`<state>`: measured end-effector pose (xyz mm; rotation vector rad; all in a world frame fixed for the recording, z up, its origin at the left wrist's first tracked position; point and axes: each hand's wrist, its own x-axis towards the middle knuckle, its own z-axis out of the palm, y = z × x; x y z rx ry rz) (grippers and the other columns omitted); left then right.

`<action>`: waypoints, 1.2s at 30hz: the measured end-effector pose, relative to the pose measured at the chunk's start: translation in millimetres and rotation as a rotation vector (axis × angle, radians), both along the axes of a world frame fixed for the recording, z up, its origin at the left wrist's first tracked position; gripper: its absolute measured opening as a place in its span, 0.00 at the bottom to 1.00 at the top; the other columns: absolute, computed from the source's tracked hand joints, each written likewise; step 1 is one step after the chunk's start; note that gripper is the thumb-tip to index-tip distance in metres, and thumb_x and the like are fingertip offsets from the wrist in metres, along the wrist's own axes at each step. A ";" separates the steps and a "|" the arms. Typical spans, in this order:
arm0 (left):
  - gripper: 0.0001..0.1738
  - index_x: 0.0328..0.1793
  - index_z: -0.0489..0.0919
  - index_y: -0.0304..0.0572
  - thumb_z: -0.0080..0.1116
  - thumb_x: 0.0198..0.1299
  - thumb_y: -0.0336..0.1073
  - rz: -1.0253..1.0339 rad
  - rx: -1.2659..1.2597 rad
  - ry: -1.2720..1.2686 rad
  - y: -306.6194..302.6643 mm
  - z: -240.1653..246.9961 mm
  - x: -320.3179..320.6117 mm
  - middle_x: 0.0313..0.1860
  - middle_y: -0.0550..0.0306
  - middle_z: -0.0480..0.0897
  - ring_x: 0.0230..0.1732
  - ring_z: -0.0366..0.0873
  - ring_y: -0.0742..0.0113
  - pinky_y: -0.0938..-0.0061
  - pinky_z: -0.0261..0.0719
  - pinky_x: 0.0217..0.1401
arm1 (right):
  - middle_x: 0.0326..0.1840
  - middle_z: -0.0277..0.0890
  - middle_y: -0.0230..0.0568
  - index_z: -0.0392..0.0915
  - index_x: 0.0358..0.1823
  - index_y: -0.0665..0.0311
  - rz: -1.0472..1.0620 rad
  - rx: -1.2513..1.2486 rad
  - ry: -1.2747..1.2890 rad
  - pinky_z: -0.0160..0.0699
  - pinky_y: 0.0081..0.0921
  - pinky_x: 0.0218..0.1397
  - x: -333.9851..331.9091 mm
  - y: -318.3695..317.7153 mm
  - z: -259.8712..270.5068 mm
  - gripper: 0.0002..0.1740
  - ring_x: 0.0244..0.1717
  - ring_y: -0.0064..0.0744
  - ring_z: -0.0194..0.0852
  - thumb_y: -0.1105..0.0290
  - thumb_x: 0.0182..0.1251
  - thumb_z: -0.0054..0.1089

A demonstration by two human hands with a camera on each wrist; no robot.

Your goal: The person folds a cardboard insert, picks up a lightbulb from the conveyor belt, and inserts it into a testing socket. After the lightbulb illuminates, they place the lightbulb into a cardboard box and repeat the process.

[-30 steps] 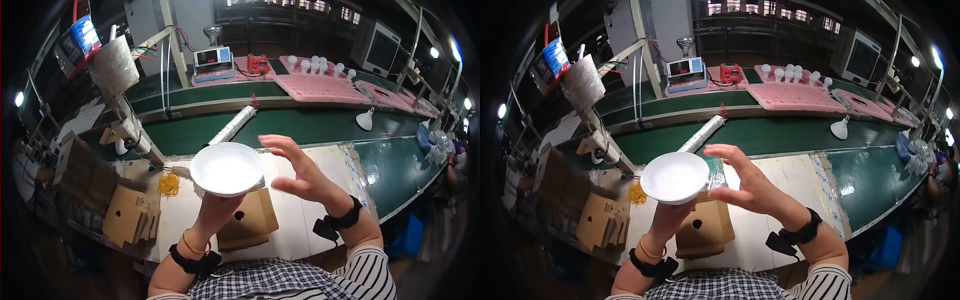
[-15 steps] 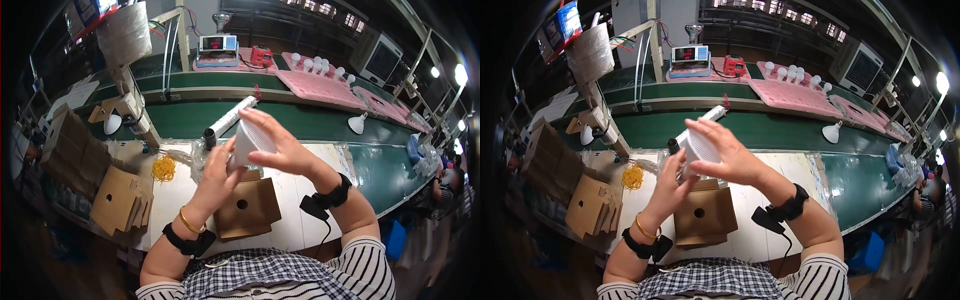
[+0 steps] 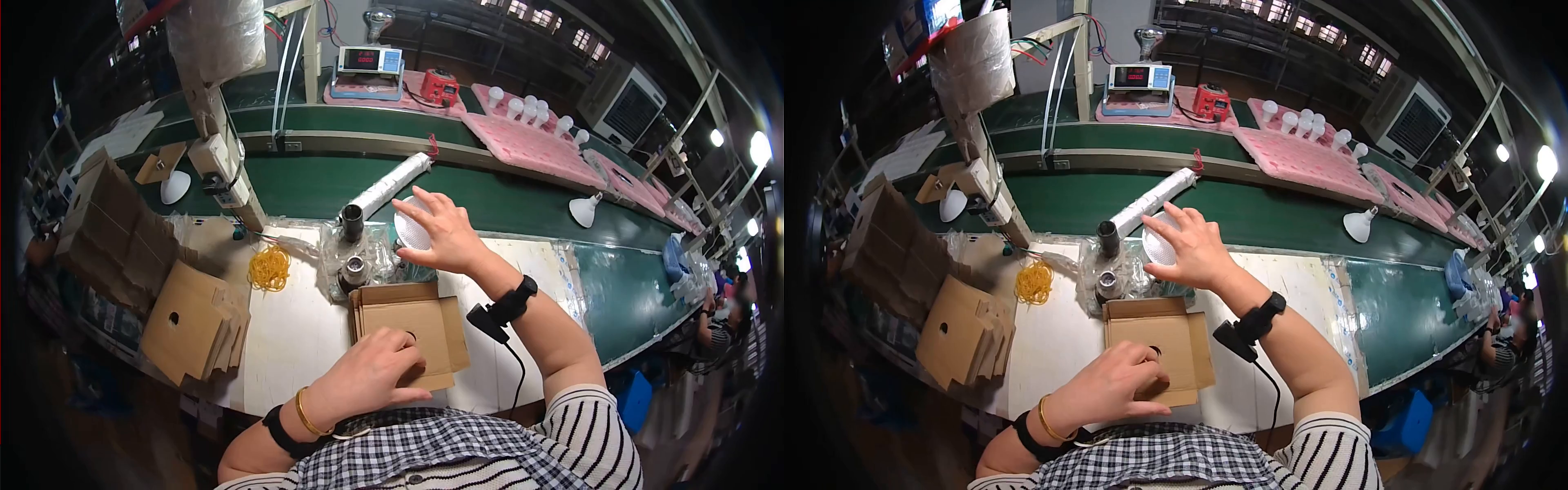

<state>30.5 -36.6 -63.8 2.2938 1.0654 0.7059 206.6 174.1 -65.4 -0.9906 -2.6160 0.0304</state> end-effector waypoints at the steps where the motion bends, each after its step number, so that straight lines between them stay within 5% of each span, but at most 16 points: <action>1: 0.22 0.43 0.81 0.42 0.71 0.56 0.53 -0.009 0.041 -0.003 0.4 -0.4 -0.3 0.47 0.51 0.78 0.51 0.75 0.51 0.62 0.75 0.59 | 0.78 0.57 0.50 0.66 0.76 0.34 -0.005 0.003 -0.021 0.62 0.54 0.67 -1.5 0.6 -1.4 0.46 0.76 0.57 0.55 0.36 0.54 0.66; 13: 0.10 0.38 0.83 0.43 0.65 0.62 0.42 0.035 0.033 -0.014 4.7 -4.6 1.3 0.45 0.56 0.81 0.47 0.78 0.55 0.63 0.78 0.53 | 0.76 0.60 0.49 0.69 0.73 0.36 -0.027 -0.017 -0.004 0.65 0.55 0.64 -6.9 2.9 0.0 0.44 0.73 0.56 0.57 0.40 0.51 0.70; 33: 0.09 0.38 0.82 0.42 0.67 0.59 0.38 -0.008 0.057 0.005 3.7 4.1 -0.1 0.43 0.55 0.80 0.47 0.78 0.55 0.64 0.79 0.53 | 0.76 0.60 0.50 0.69 0.74 0.37 -0.043 -0.013 0.003 0.64 0.57 0.64 -8.6 -0.2 2.3 0.43 0.72 0.58 0.59 0.40 0.54 0.68; 36: 0.07 0.39 0.82 0.41 0.67 0.60 0.34 0.041 -0.003 -0.198 8.8 18.3 -5.6 0.44 0.56 0.82 0.47 0.79 0.54 0.65 0.78 0.52 | 0.77 0.59 0.50 0.68 0.74 0.36 -0.054 -0.009 0.013 0.64 0.56 0.65 -4.9 1.0 -1.7 0.44 0.73 0.58 0.58 0.39 0.54 0.68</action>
